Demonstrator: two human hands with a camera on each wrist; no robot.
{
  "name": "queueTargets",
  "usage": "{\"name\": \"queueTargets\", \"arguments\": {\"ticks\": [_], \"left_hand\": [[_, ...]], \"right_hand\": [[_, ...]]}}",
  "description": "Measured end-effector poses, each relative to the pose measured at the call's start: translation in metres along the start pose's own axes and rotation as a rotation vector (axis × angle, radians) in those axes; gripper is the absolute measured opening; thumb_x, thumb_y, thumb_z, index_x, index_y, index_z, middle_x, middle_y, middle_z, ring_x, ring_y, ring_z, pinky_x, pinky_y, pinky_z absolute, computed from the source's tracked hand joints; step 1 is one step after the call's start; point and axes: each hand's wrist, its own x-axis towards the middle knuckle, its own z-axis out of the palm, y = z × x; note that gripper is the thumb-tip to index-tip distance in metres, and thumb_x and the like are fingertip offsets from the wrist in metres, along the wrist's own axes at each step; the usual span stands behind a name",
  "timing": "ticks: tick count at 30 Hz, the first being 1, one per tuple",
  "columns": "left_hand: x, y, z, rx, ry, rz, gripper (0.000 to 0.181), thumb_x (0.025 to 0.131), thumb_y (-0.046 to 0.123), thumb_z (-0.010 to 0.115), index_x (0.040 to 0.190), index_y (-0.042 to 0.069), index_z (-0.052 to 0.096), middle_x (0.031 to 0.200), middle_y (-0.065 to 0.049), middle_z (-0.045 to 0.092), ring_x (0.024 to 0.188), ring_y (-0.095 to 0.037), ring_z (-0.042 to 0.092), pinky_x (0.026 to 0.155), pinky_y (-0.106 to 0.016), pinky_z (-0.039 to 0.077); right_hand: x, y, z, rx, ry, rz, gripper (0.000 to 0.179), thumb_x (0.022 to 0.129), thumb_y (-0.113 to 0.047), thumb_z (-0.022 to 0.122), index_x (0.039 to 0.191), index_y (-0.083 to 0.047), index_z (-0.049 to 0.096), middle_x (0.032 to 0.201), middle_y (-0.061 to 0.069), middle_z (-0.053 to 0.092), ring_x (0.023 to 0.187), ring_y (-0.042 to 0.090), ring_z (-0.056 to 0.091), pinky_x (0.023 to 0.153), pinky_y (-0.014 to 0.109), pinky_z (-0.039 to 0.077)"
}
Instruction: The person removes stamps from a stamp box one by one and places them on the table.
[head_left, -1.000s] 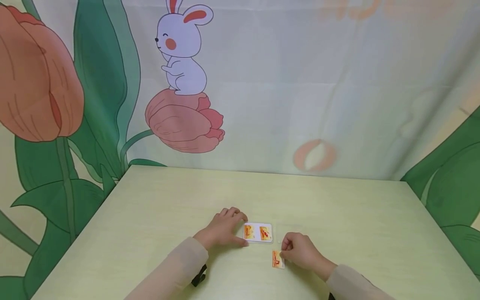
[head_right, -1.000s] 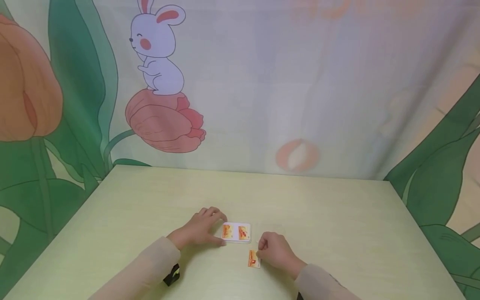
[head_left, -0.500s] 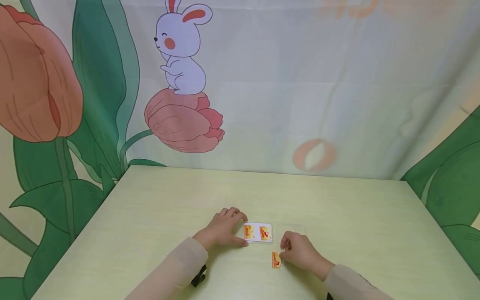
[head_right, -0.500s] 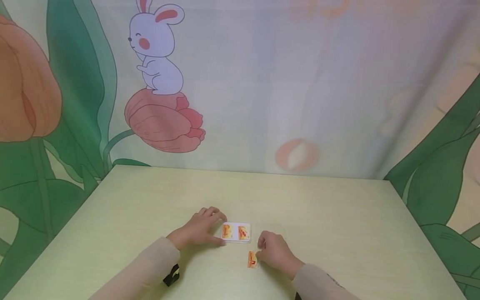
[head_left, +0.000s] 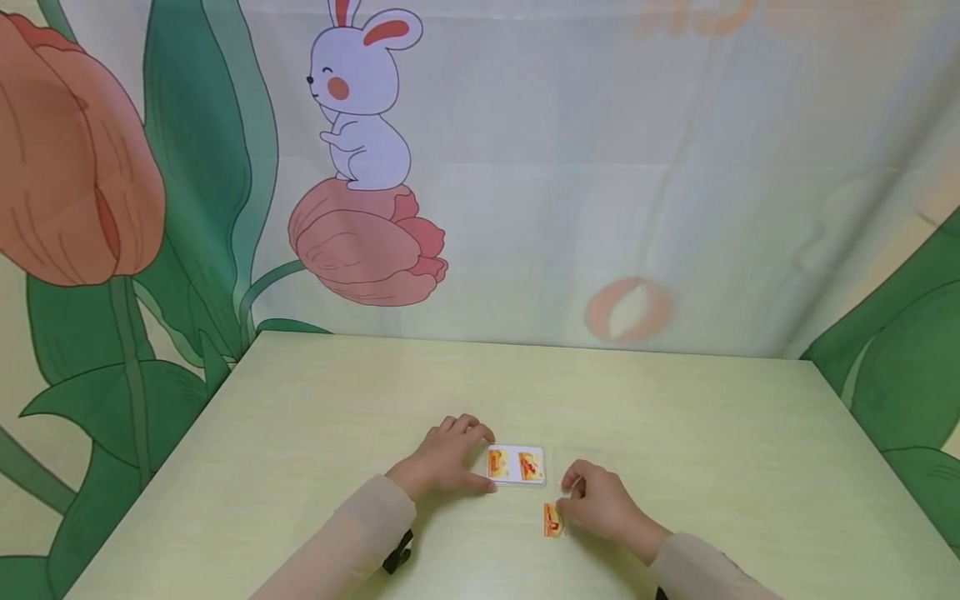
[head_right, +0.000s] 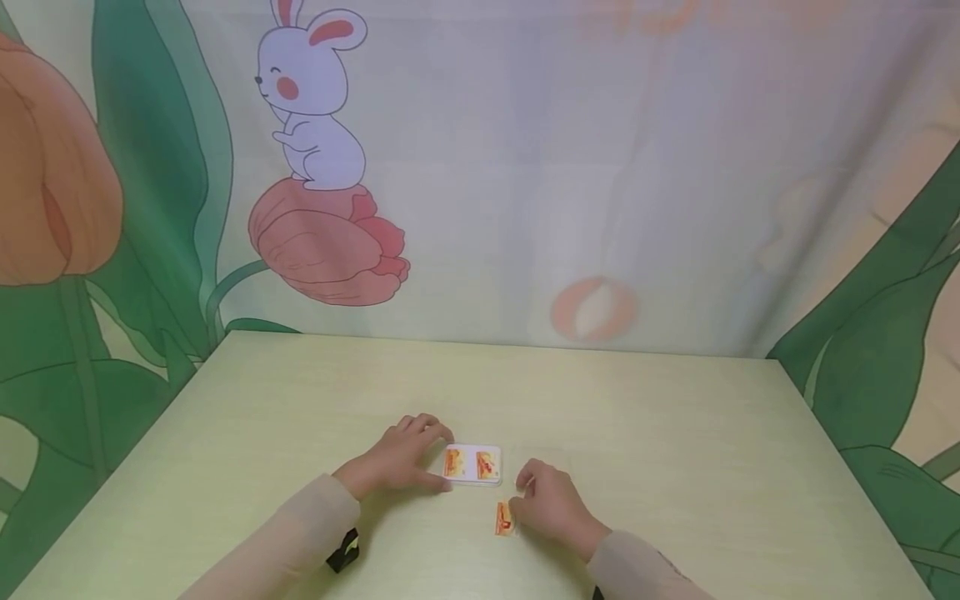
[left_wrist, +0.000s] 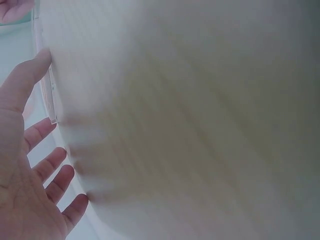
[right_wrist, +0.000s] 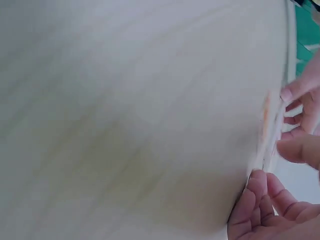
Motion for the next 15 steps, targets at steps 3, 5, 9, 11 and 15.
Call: {"name": "queueTargets", "arguments": {"ticks": [3, 5, 9, 11, 15], "left_hand": [[0.0006, -0.0002, -0.0001, 0.001, 0.002, -0.001, 0.061, 0.07, 0.049, 0.073, 0.119, 0.02, 0.05, 0.126, -0.006, 0.045, 0.113, -0.027, 0.041, 0.094, -0.047, 0.034], [0.0005, -0.0001, 0.0, 0.002, 0.001, -0.003, 0.061, 0.07, 0.049, 0.073, 0.119, 0.02, 0.05, 0.127, -0.006, 0.045, 0.113, -0.027, 0.04, 0.094, -0.047, 0.034], [0.0003, 0.0002, -0.0002, 0.006, -0.001, -0.007, 0.062, 0.07, 0.049, 0.073, 0.12, 0.02, 0.05, 0.127, -0.005, 0.045, 0.114, -0.027, 0.04, 0.095, -0.047, 0.034], [0.0007, -0.0001, 0.0001, 0.006, -0.003, -0.008, 0.062, 0.07, 0.049, 0.073, 0.12, 0.021, 0.05, 0.128, -0.005, 0.045, 0.114, -0.027, 0.04, 0.095, -0.047, 0.034], [0.0017, -0.0006, 0.0011, 0.007, -0.005, -0.011, 0.062, 0.07, 0.05, 0.073, 0.12, 0.022, 0.05, 0.128, -0.005, 0.045, 0.114, -0.027, 0.04, 0.095, -0.047, 0.034]], "right_hand": [[0.0005, -0.0019, -0.004, 0.072, 0.019, 0.055, 0.013, 0.077, -0.008, 0.067, 0.083, -0.004, 0.057, 0.069, 0.003, 0.053, 0.059, 0.013, 0.046, 0.052, 0.023, 0.038], [0.0016, -0.0024, -0.0059, 0.105, 0.027, 0.094, 0.01, 0.079, -0.009, 0.065, 0.083, -0.004, 0.057, 0.07, 0.004, 0.054, 0.06, 0.013, 0.049, 0.053, 0.024, 0.04], [0.0035, -0.0024, -0.0077, 0.137, 0.043, 0.135, 0.01, 0.082, -0.012, 0.063, 0.082, -0.004, 0.058, 0.068, 0.004, 0.054, 0.057, 0.013, 0.051, 0.051, 0.025, 0.042], [0.0042, -0.0034, -0.0085, 0.133, 0.049, 0.134, 0.01, 0.082, -0.013, 0.064, 0.082, -0.004, 0.058, 0.068, 0.003, 0.054, 0.057, 0.013, 0.051, 0.051, 0.025, 0.041], [0.0068, -0.0065, -0.0104, 0.128, 0.06, 0.104, 0.01, 0.081, -0.013, 0.065, 0.083, -0.004, 0.059, 0.071, 0.004, 0.054, 0.058, 0.013, 0.049, 0.052, 0.025, 0.041]]}}
